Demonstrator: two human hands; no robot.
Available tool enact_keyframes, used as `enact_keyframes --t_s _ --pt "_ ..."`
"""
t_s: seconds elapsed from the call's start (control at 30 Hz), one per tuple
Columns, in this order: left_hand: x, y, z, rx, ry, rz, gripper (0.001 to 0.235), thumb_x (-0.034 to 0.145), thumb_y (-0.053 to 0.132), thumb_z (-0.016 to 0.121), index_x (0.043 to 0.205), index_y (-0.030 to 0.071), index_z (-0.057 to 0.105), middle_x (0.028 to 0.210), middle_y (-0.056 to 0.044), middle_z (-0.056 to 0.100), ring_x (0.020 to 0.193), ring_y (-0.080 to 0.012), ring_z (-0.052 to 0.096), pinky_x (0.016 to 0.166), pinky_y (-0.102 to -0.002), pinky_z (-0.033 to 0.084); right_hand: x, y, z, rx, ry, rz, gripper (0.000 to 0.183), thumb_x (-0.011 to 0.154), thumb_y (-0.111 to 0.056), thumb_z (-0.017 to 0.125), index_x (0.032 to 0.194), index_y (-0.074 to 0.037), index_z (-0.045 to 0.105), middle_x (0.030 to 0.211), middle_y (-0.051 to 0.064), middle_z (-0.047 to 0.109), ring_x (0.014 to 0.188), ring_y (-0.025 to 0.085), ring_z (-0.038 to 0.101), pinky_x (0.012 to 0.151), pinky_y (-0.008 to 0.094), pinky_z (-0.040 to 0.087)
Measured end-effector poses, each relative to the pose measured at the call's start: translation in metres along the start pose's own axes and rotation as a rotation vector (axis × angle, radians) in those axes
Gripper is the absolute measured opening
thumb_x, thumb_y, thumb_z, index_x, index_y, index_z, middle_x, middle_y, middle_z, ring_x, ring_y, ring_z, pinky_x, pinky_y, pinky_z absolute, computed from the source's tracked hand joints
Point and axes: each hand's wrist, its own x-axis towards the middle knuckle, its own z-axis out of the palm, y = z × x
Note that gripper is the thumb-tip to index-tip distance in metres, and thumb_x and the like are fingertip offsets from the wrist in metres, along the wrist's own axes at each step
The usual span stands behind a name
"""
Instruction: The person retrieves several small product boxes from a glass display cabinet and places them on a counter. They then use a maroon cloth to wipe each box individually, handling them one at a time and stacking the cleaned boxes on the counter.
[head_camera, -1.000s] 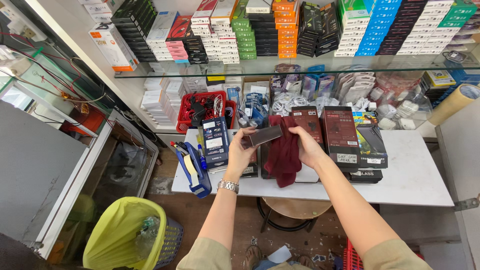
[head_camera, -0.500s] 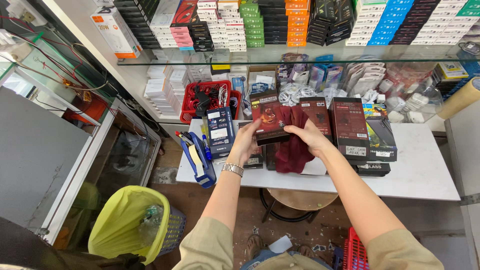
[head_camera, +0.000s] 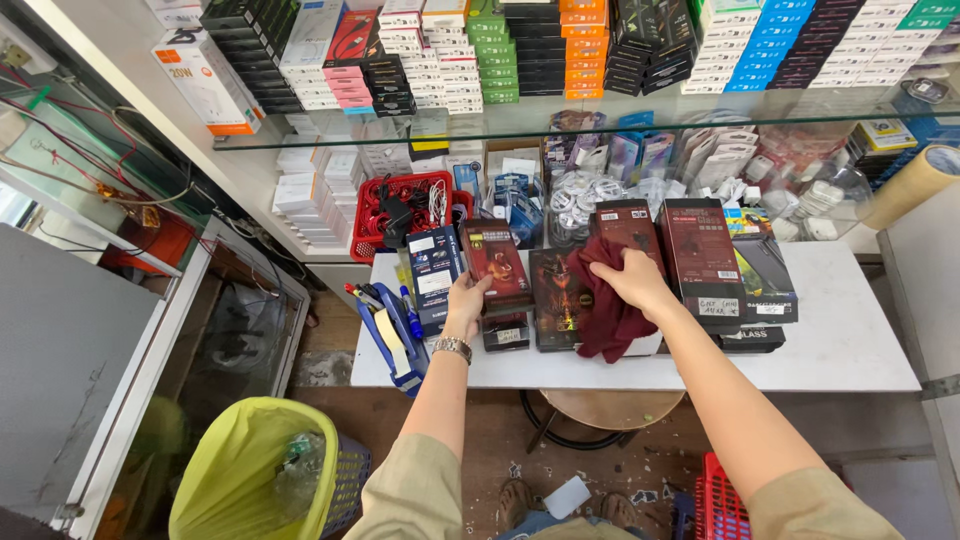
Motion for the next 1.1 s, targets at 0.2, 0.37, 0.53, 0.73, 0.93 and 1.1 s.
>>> enact_keyframes --t_s 0.2,0.37,0.53,0.73,0.93,1.1 --pt "0.032 -0.067 -0.015 -0.167 0.001 -0.231 0.047 0.090 0.013 0.072 0.135 0.004 0.059 0.115 -0.010 0.072 0.100 -0.0206 0.069 0.085 -0.036 0.053 -0.010 0.020 0.003 0.165 -0.065 0.136 0.060 0.084 -0.036 0.078 0.122 0.009 0.065 0.111 0.018 0.074 0.101 0.024 0.071 0.088 0.039 0.053" --pt "0.028 -0.082 -0.004 0.721 0.261 0.071 0.051 0.085 0.016 0.080 0.131 0.002 0.064 0.114 -0.021 0.072 0.106 -0.0364 0.068 0.094 -0.043 0.054 -0.017 0.020 -0.003 0.364 -0.099 0.204 0.053 0.085 -0.032 0.076 0.122 0.005 0.068 0.111 0.014 0.075 0.098 0.020 0.069 0.087 0.035 0.054" --pt "0.031 -0.072 0.036 0.710 0.256 0.522 0.047 0.087 0.018 0.071 0.127 -0.005 0.062 0.112 -0.026 0.074 0.105 -0.0409 0.070 0.094 -0.046 0.053 -0.028 0.011 -0.021 0.457 0.044 0.259 0.047 0.088 -0.034 0.074 0.119 0.000 0.073 0.110 0.011 0.076 0.095 0.018 0.069 0.083 0.034 0.054" --pt "0.045 -0.103 0.090 0.815 -0.139 0.063 0.062 0.095 0.035 0.067 0.136 -0.008 0.051 0.121 -0.034 0.067 0.118 -0.0446 0.064 0.101 -0.045 0.050 -0.036 0.004 -0.043 0.391 0.115 0.265 0.047 0.090 -0.035 0.074 0.119 0.000 0.072 0.109 0.011 0.076 0.095 0.018 0.069 0.083 0.034 0.054" --pt "0.032 -0.118 0.122 0.755 0.028 -0.207 0.089 0.092 0.036 0.069 0.153 -0.008 0.021 0.129 -0.037 0.060 0.124 -0.0455 0.060 0.107 -0.045 0.046 -0.041 0.014 -0.060 0.369 0.086 0.177 0.046 0.090 -0.034 0.073 0.120 0.000 0.072 0.109 0.010 0.076 0.094 0.017 0.068 0.083 0.033 0.053" --pt "0.030 -0.102 0.133 0.742 0.108 -0.192 0.091 0.089 0.036 0.069 0.156 -0.003 0.021 0.128 -0.035 0.062 0.123 -0.0448 0.061 0.108 -0.045 0.045 -0.038 0.026 -0.076 0.538 0.036 0.211 0.044 0.090 -0.033 0.073 0.120 -0.001 0.074 0.110 0.008 0.076 0.094 0.015 0.068 0.081 0.032 0.054"
